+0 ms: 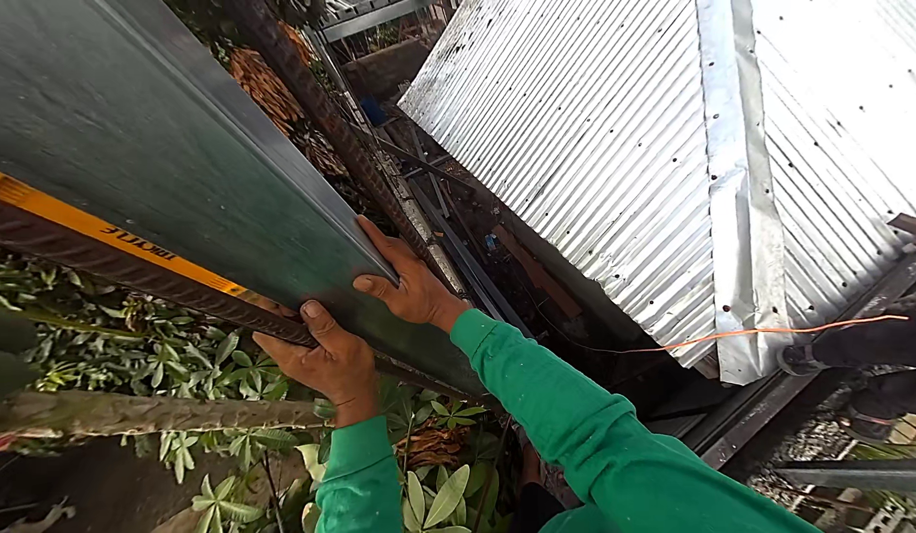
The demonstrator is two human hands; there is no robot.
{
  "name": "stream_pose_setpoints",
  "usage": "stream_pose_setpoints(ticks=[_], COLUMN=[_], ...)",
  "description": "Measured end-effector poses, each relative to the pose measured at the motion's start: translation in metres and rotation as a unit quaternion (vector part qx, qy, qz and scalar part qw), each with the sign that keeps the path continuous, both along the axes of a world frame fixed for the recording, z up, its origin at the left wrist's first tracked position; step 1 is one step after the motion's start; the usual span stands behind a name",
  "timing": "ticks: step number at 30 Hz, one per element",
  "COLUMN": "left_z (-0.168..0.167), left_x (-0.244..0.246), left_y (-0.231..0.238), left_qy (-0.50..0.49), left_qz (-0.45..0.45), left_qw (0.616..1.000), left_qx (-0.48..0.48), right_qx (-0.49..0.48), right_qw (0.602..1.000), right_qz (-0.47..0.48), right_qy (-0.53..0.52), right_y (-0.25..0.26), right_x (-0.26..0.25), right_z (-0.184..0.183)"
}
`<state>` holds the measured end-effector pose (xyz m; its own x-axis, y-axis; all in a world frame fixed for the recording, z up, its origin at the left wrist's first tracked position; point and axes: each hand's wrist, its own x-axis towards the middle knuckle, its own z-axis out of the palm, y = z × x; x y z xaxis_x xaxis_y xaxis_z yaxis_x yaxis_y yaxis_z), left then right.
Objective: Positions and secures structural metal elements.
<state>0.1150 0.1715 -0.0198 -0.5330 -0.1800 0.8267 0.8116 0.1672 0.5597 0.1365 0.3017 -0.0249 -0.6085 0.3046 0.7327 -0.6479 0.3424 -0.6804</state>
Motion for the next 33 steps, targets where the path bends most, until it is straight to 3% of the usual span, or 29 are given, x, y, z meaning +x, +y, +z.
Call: stream_pose_setpoints(ticks=[33], left_z=[-0.0022], left_x=[0.0029], left_y=[-0.0014], left_qy=[-0.018], left_qz=[0.017], left_qw=[1.000], left_qx=[-0.016], right_qx=[0.014], right_qw=[1.000], right_qz=[-0.001], right_qy=[-0.019], right_y=[0.0022], right_x=[-0.0045], right_z=[-0.0072])
